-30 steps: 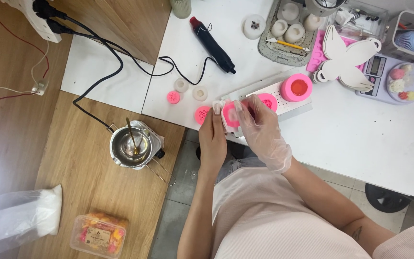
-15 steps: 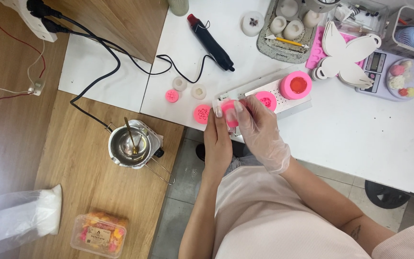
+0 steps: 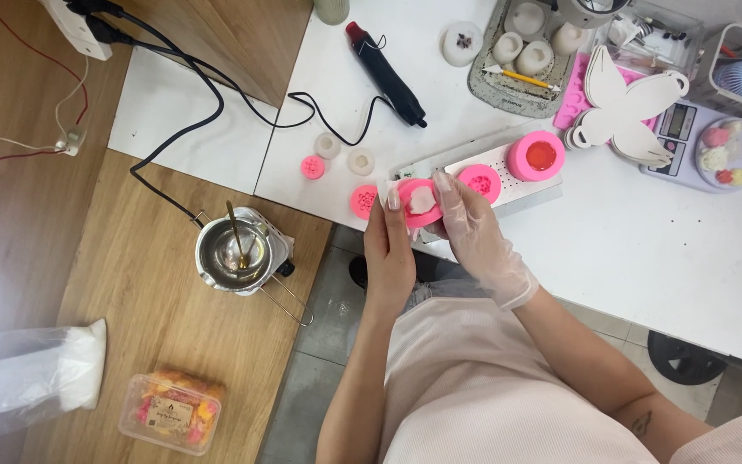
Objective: Preparing, melting, and pouring wax into silicone molds to create small decorative candle pieces, followed by demolding.
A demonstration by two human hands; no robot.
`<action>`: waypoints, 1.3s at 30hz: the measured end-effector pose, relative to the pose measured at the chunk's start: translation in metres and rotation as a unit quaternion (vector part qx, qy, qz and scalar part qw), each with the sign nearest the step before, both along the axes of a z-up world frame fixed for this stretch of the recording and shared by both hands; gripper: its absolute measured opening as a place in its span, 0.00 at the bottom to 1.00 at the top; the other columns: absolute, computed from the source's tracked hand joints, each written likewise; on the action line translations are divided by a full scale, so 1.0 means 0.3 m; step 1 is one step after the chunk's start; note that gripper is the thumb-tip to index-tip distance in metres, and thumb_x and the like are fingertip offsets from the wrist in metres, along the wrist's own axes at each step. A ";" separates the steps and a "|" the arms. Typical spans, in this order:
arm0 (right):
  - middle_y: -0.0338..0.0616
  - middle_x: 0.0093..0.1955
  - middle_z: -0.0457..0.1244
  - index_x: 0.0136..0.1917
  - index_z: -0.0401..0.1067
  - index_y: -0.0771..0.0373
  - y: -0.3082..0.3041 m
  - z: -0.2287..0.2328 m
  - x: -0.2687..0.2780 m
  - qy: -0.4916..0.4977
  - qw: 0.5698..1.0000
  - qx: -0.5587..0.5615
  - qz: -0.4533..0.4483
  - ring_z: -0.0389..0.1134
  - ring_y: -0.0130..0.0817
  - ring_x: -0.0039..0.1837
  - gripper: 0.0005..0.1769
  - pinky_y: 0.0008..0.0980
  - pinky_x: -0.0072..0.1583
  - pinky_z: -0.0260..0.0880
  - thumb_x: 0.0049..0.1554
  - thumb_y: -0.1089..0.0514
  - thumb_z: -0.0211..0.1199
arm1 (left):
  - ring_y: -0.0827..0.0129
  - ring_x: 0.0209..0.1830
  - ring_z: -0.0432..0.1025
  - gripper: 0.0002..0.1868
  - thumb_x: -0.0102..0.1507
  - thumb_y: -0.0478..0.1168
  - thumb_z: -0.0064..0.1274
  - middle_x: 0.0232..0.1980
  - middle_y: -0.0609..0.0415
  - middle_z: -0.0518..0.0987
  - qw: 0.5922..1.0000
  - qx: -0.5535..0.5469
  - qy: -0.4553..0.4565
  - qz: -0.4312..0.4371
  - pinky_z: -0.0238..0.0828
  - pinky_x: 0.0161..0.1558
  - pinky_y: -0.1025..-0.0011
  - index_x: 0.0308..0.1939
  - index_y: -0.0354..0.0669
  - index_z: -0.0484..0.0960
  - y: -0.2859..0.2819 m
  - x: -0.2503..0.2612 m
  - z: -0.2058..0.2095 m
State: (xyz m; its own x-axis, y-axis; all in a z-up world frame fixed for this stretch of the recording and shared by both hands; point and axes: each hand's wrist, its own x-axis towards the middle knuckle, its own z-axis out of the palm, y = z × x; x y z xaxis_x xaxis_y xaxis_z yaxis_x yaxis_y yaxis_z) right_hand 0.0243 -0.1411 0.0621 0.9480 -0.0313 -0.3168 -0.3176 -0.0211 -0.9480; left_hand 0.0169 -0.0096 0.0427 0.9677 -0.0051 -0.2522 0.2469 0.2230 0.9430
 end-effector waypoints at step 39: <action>0.36 0.46 0.61 0.64 0.68 0.69 0.064 0.198 -0.060 -0.007 0.970 0.018 0.243 0.59 0.21 0.47 0.20 0.21 0.50 0.64 0.67 0.52 0.51 | 0.79 0.39 0.74 0.19 0.75 0.51 0.43 0.41 0.56 0.80 0.954 -0.286 0.024 0.086 0.71 0.41 0.76 0.48 0.37 0.78 0.161 -0.105 0.073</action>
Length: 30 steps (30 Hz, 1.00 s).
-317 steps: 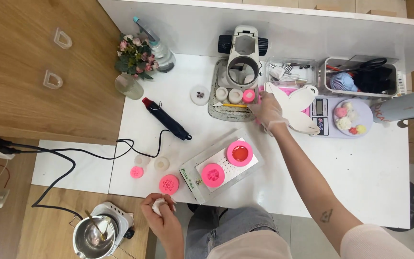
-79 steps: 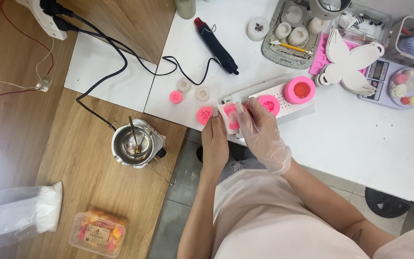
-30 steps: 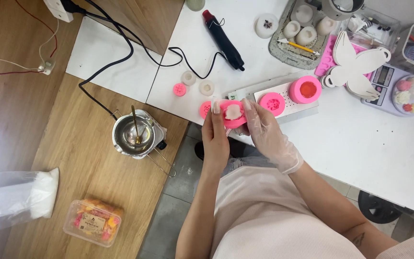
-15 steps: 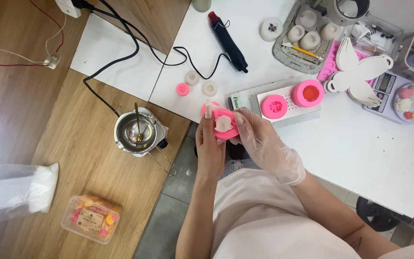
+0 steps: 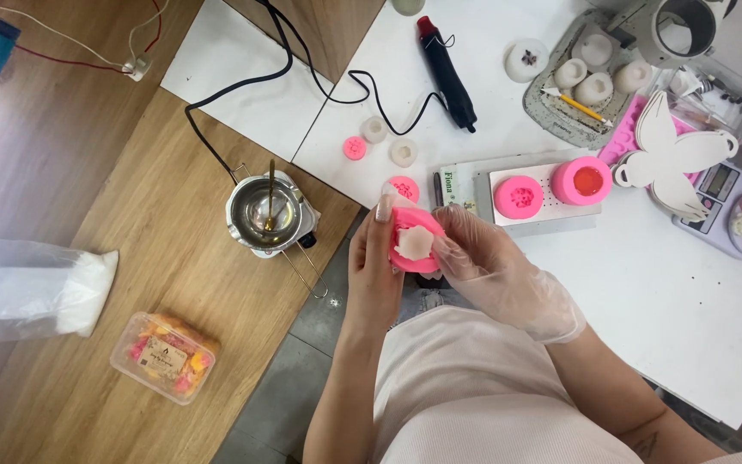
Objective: Preparing, melting, and pouring wax into silicone molds to create small decorative candle pieces, followed by demolding.
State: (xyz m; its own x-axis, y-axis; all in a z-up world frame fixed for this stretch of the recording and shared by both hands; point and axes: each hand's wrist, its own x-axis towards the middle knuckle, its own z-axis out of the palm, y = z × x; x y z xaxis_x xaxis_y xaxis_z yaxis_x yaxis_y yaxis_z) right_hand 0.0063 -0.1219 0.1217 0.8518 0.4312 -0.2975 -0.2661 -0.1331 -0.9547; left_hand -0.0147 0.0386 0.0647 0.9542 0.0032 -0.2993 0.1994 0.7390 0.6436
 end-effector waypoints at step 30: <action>0.40 0.47 0.70 0.52 0.73 0.69 0.070 0.116 -0.028 -0.102 0.993 -0.056 0.038 0.70 0.20 0.48 0.13 0.24 0.48 0.73 0.52 0.70 0.69 | 0.79 0.37 0.73 0.21 0.77 0.51 0.41 0.39 0.57 0.79 1.000 0.011 -0.015 0.014 0.70 0.41 0.76 0.46 0.36 0.78 0.055 -0.109 0.049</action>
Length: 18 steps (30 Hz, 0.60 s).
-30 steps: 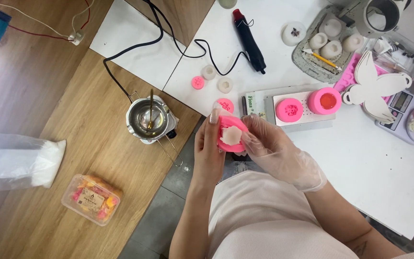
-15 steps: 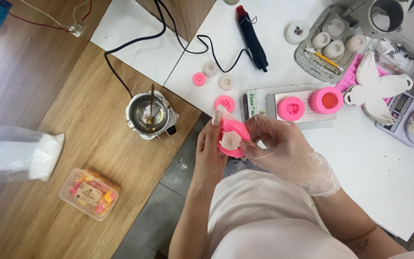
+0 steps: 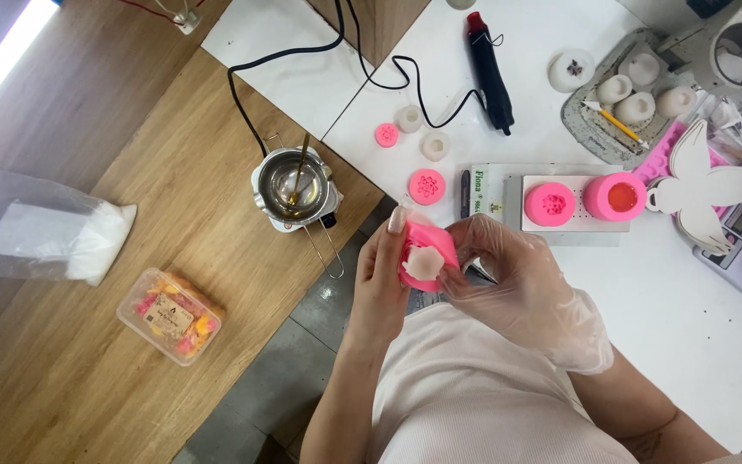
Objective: Preparing, melting, and pouring wax into silicone molds to create small decorative candle pieces, followed by demolding.
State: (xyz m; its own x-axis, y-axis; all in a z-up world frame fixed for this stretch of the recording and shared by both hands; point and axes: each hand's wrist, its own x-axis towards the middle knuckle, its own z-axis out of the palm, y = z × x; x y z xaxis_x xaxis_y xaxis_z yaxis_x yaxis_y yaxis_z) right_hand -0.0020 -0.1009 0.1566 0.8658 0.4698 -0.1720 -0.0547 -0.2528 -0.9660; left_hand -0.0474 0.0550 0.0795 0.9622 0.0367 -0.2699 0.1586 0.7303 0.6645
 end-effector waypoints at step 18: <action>0.44 0.64 0.65 0.66 0.71 0.61 0.090 0.115 0.094 -0.327 0.936 -0.063 0.111 0.68 0.37 0.66 0.30 0.36 0.64 0.70 0.51 0.69 0.69 | 0.83 0.41 0.68 0.19 0.78 0.45 0.38 0.44 0.59 0.78 0.996 0.087 0.023 -0.010 0.67 0.44 0.79 0.53 0.33 0.79 0.068 -0.011 -0.040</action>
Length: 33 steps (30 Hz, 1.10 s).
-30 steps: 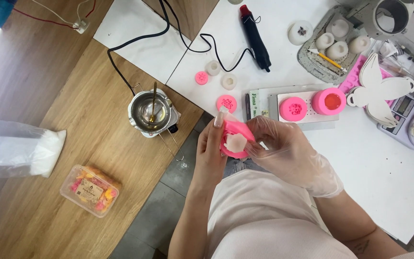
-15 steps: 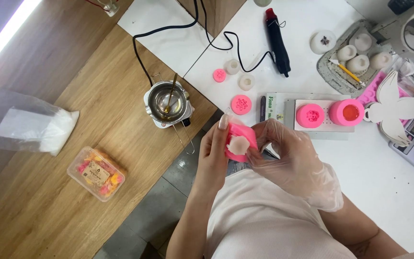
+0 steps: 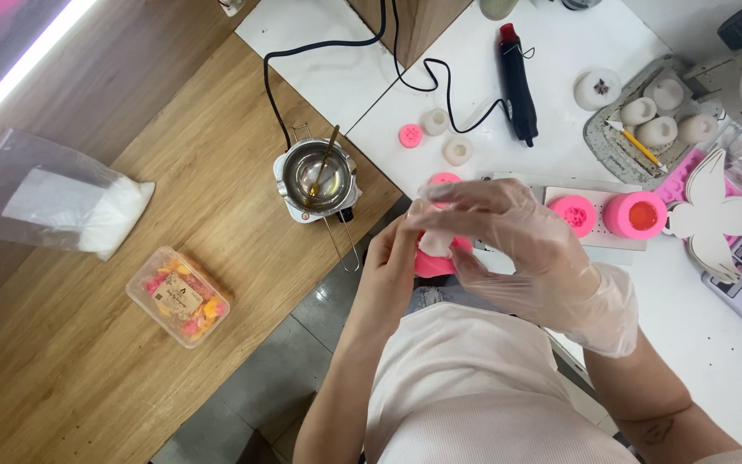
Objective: Preparing, melting, and pouring wax into silicone molds to create small decorative candle pieces, followed by demolding.
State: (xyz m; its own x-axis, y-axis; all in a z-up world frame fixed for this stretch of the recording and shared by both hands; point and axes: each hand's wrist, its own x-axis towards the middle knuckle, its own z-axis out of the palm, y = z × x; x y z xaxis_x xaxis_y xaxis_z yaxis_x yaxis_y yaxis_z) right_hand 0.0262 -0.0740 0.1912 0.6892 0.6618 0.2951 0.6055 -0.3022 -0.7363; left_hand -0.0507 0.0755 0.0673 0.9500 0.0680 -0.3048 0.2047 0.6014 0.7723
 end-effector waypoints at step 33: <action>0.43 0.59 0.63 0.57 0.74 0.54 -0.011 -0.128 0.118 -0.123 0.974 -0.085 0.170 0.66 0.45 0.61 0.26 0.43 0.62 0.68 0.44 0.60 0.72 | 0.82 0.32 0.71 0.23 0.72 0.51 0.39 0.37 0.61 0.80 0.987 0.073 0.126 -0.066 0.70 0.34 0.79 0.52 0.35 0.80 0.040 0.068 -0.143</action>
State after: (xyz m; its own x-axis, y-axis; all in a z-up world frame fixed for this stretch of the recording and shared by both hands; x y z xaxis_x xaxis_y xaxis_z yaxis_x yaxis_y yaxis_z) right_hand 0.0616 -0.0773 0.1529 0.3436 0.8935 0.2890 0.8433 -0.1582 -0.5136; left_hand -0.0302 0.0875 0.0244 0.8491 0.0101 -0.5282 0.4699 0.4426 0.7638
